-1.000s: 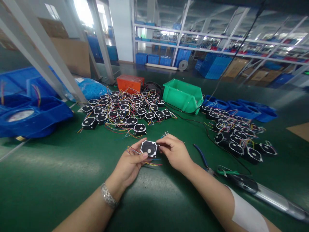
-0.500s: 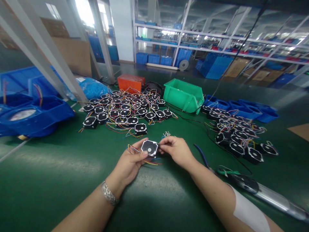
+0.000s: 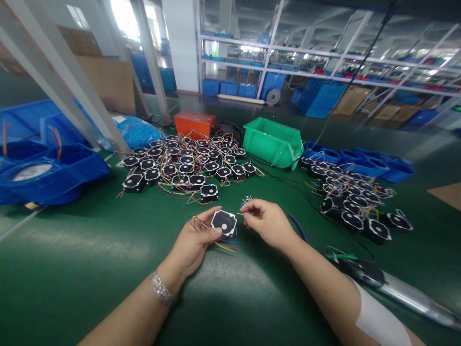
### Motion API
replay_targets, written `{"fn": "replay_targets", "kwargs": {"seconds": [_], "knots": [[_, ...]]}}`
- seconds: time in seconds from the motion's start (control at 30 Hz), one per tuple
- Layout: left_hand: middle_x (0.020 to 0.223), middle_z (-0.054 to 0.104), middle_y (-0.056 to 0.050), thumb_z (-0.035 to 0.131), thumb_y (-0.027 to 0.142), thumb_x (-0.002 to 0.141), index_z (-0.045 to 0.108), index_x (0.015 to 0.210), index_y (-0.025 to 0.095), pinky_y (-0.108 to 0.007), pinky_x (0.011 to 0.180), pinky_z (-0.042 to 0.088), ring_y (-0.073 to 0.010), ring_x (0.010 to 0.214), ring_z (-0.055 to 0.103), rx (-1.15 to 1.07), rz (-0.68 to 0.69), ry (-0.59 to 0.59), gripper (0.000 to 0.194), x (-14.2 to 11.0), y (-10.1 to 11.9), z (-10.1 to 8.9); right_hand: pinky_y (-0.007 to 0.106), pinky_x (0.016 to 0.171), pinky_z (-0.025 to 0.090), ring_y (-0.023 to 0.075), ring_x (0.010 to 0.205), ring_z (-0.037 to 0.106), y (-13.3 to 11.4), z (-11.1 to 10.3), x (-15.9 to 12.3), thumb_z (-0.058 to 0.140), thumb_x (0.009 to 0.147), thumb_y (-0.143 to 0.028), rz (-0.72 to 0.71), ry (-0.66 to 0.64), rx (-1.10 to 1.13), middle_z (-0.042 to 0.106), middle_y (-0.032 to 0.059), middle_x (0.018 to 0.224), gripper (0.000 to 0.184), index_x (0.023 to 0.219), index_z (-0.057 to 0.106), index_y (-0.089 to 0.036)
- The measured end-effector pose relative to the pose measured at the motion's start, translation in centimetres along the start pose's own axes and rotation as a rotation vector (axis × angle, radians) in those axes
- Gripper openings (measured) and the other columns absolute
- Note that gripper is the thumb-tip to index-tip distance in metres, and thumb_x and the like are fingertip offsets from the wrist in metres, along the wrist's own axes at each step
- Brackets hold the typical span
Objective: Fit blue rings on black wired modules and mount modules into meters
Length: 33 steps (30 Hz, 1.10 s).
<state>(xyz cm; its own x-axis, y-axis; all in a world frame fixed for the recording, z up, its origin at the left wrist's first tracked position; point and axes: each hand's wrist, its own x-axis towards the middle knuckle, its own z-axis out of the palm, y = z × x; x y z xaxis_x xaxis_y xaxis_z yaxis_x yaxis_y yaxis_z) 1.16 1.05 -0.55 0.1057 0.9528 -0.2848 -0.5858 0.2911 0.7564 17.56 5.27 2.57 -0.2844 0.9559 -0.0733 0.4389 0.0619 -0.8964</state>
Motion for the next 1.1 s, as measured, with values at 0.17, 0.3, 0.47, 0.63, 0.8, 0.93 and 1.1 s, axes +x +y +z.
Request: {"fn": "replay_targets", "kwargs": {"seconds": [0.17, 0.3, 0.47, 0.63, 0.8, 0.93, 1.1], "knots": [[0.077, 0.065, -0.003, 0.070, 0.006, 0.050, 0.061, 0.096, 0.016, -0.022, 0.069, 0.044, -0.0115, 0.068, 0.058, 0.042, 0.040, 0.002, 0.048, 0.0, -0.1, 0.0, 0.015, 0.046, 0.039, 0.0045, 0.046, 0.047, -0.6, -0.2, -0.1, 0.048, 0.064, -0.015, 0.106, -0.106, 0.105, 0.050, -0.0025, 0.053, 0.013, 0.076, 0.048, -0.011], [0.076, 0.066, -0.002, 0.071, 0.006, 0.049, 0.062, 0.095, 0.016, -0.022, 0.069, 0.043, -0.0113, 0.068, 0.058, 0.079, 0.058, -0.007, 0.048, 0.0, -0.2, 0.0, 0.014, 0.046, 0.038, 0.0042, 0.047, 0.047, -0.6, -0.1, -0.3, 0.047, 0.063, -0.011, 0.080, -0.044, -0.005, 0.050, -0.0028, 0.054, 0.010, 0.073, 0.049, -0.012], [0.077, 0.065, -0.002, 0.070, 0.007, 0.052, 0.061, 0.097, 0.017, -0.021, 0.068, 0.042, -0.0106, 0.068, 0.057, 0.124, 0.066, -0.037, 0.047, 0.0, -0.4, 0.0, 0.014, 0.047, 0.038, 0.0038, 0.049, 0.047, -0.4, 0.3, -0.6, 0.048, 0.065, -0.011, 0.026, -0.017, -0.077, 0.050, -0.0024, 0.058, 0.007, 0.072, 0.049, -0.013], [0.077, 0.065, -0.002, 0.070, 0.007, 0.052, 0.060, 0.098, 0.015, -0.022, 0.069, 0.043, -0.0118, 0.069, 0.057, 0.117, 0.066, -0.032, 0.048, 0.0, -0.3, 0.1, 0.016, 0.046, 0.039, 0.0054, 0.047, 0.047, -0.6, 0.3, -0.3, 0.049, 0.070, -0.015, 0.149, -0.086, 0.013, 0.048, -0.0033, 0.056, 0.005, 0.074, 0.046, -0.013], [0.079, 0.063, -0.002, 0.067, 0.010, 0.057, 0.053, 0.102, 0.017, -0.026, 0.066, 0.046, -0.0135, 0.069, 0.058, 0.042, 0.064, 0.010, 0.048, 0.2, 0.1, 0.0, 0.017, 0.055, 0.033, 0.0067, 0.060, 0.046, 0.5, -0.9, 0.4, 0.059, 0.064, -0.014, 0.002, -0.175, -0.505, 0.052, 0.0000, 0.068, 0.009, 0.072, 0.054, -0.014], [0.070, 0.062, 0.001, 0.066, 0.009, 0.057, 0.050, 0.094, 0.018, -0.025, 0.063, 0.047, -0.0123, 0.063, 0.059, 0.026, 0.075, 0.018, 0.041, 0.3, -0.1, -0.2, 0.018, 0.059, 0.030, 0.0102, 0.071, 0.046, 1.5, -1.2, 0.3, 0.062, 0.063, -0.018, -0.095, -0.396, -0.863, 0.053, 0.0022, 0.079, 0.013, 0.074, 0.057, -0.016], [0.069, 0.061, 0.002, 0.067, 0.010, 0.057, 0.053, 0.086, 0.016, -0.022, 0.062, 0.046, -0.0097, 0.061, 0.057, 0.006, 0.047, 0.028, 0.032, 0.3, -0.3, -0.1, 0.019, 0.061, 0.030, 0.0084, 0.068, 0.044, 1.3, -0.7, 0.1, 0.049, 0.071, -0.011, -0.147, -0.404, -0.870, 0.051, 0.0036, 0.072, 0.005, 0.067, 0.052, -0.011]]}}
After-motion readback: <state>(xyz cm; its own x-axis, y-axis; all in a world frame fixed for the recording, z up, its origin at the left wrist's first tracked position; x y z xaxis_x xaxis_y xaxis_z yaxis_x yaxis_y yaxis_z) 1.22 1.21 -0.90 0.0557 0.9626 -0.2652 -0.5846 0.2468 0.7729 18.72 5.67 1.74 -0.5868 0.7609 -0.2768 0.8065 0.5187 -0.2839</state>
